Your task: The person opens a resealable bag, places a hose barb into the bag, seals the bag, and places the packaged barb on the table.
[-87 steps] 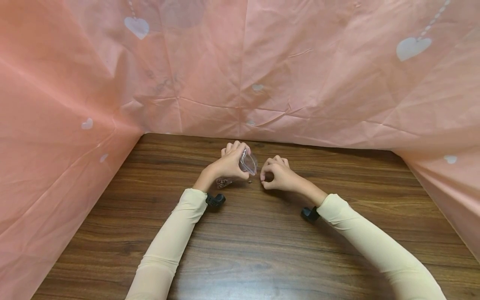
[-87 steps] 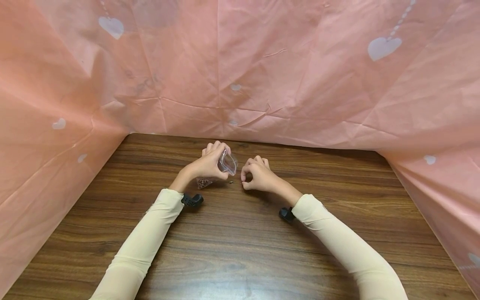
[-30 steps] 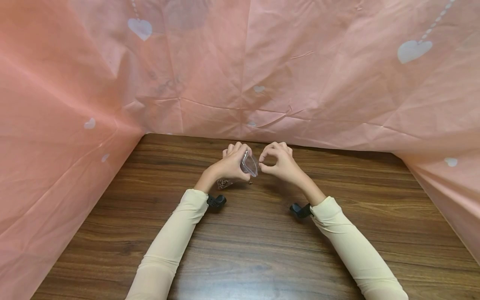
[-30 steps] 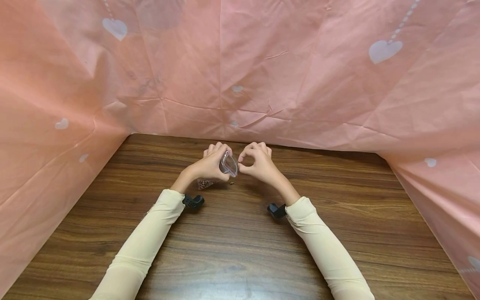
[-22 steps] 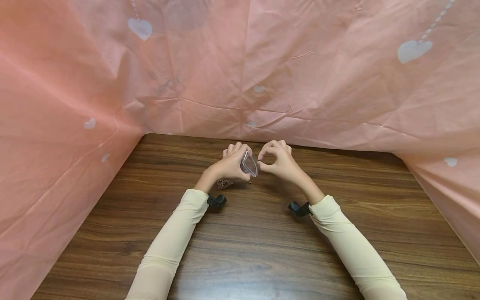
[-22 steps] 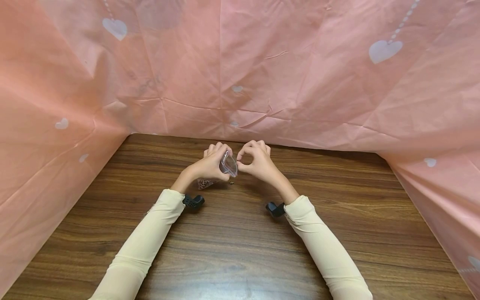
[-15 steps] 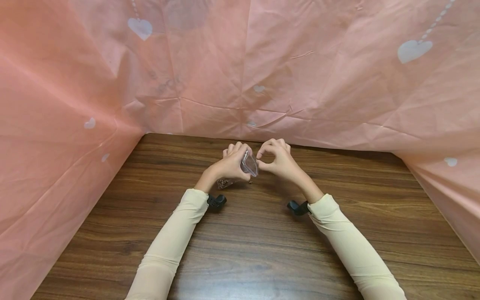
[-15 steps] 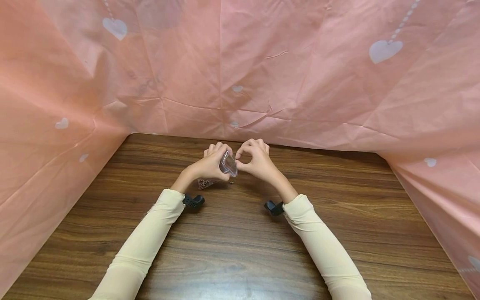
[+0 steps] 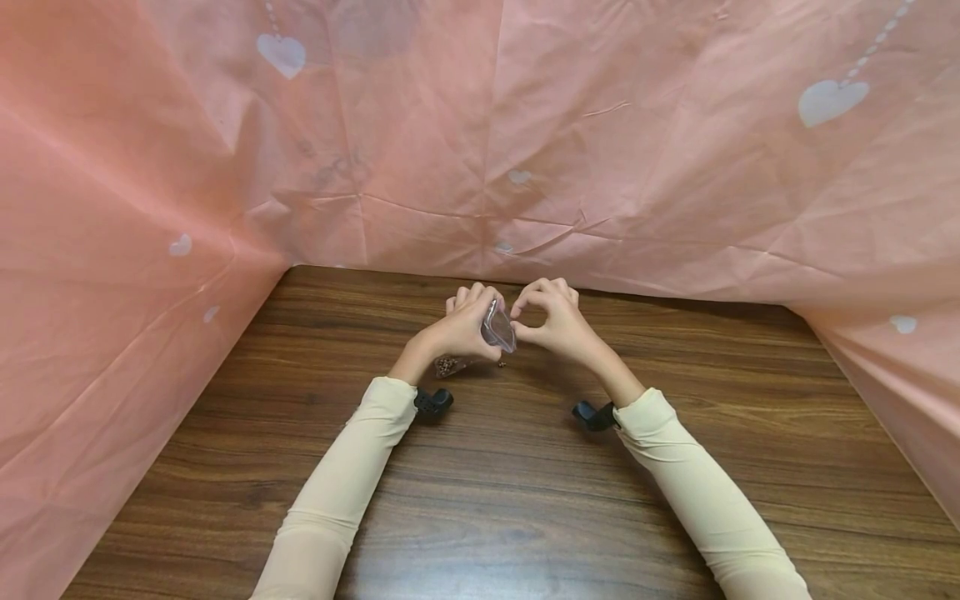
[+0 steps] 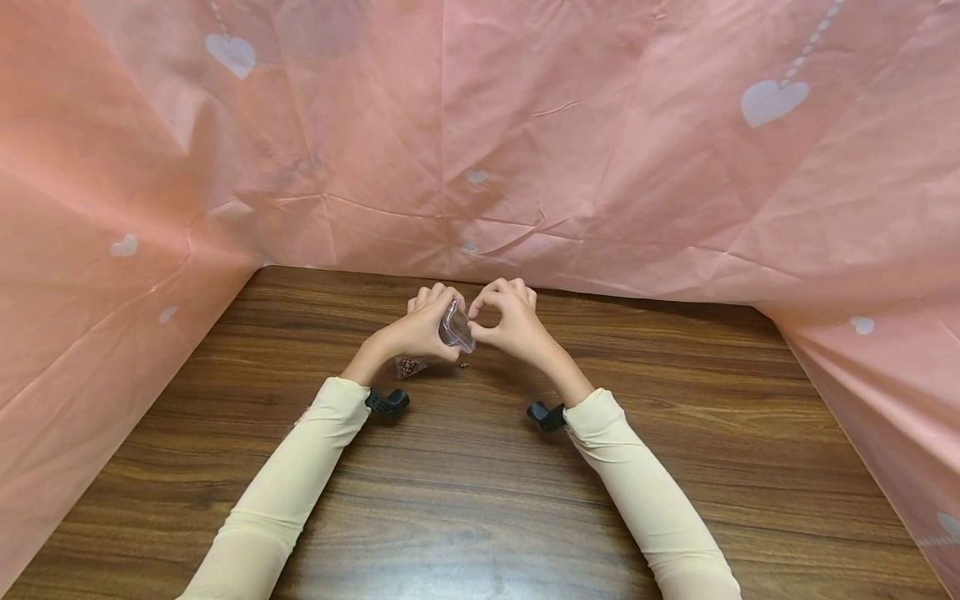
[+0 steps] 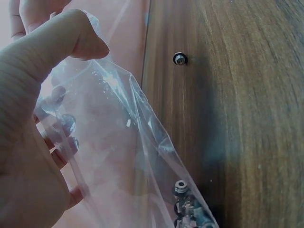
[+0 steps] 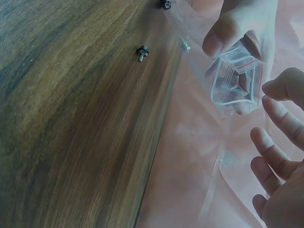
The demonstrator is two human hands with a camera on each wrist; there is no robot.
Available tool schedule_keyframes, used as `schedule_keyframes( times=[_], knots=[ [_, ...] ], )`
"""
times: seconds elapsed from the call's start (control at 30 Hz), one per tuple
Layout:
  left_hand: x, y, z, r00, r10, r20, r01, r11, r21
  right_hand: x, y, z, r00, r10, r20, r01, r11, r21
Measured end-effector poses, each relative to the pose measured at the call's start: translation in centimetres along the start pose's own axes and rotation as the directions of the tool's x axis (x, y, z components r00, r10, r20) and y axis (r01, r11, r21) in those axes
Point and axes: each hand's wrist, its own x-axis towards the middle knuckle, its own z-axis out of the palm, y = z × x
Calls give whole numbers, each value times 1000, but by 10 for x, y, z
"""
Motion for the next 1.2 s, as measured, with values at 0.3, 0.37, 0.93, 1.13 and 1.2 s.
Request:
schedule_keyframes(
  times=[0.3,0.37,0.93,1.13,1.2],
  knots=[
    [1,0,0,1000,-3,7,3,1000,6,-1,0,-1,1000,11,8,-11,1000,2],
    [1,0,0,1000,-4,8,4,1000,6,-1,0,-2,1000,13,12,-14,1000,5],
    [0,-1,-3,1000,-14,-7,14,1000,0,-5,5,-1,999,25,38,-24,1000,-19],
    [0,-3,-4,1000,-22,-17,22,1000,-14,-8,7,-1,998,29,53,-26,998,-48],
    [0,-4,-5,1000,-24,-17,23,1000,-15,-9,8,-2,998,25,58,-22,998,-54]
  ],
)
